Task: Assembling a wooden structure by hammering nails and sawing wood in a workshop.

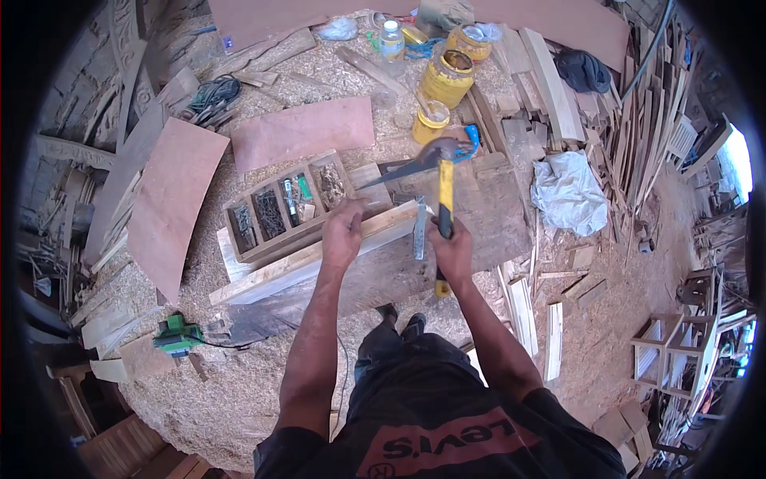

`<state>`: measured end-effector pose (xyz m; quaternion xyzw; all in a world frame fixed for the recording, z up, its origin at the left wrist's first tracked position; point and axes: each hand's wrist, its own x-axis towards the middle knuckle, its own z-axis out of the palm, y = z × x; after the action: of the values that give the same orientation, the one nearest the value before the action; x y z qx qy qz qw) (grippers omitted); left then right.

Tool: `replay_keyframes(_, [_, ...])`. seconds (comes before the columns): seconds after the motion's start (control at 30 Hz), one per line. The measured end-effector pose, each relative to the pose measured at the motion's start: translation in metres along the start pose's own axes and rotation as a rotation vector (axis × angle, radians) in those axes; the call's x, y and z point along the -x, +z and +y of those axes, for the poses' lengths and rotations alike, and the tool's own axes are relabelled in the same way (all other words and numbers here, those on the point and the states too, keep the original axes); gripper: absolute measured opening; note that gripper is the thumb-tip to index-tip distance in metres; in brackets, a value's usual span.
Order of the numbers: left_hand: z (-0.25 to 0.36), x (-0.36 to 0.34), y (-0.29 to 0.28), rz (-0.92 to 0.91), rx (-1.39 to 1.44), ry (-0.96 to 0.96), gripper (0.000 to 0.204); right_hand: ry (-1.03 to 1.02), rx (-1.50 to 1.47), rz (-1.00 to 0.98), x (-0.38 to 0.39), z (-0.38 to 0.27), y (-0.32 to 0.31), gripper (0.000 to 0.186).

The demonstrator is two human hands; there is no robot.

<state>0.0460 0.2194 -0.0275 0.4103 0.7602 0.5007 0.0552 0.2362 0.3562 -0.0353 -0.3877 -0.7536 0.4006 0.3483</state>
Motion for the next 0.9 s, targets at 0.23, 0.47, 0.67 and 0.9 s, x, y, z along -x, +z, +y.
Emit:
replay_keyframes(0.23, [0.003, 0.003, -0.003, -0.119, -0.019, -0.135, 0.018, 0.232, 0.056, -0.170, 0.061, -0.048, -0.084, 0.030])
replay_keyframes(0.47, [0.011, 0.004, -0.004, -0.152, -0.144, -0.045, 0.015, 0.165, 0.030, -0.313, 0.077, -0.044, -0.099, 0.036])
replay_keyframes(0.67, [0.000, 0.001, -0.001, -0.148, -0.114, -0.079, 0.014, -0.046, 0.032, -0.274, 0.046, -0.108, -0.116, 0.058])
replay_keyframes(0.9, [-0.003, 0.003, -0.003, -0.127, -0.085, -0.092, 0.016, -0.703, -0.481, 0.147, -0.020, -0.236, -0.150, 0.067])
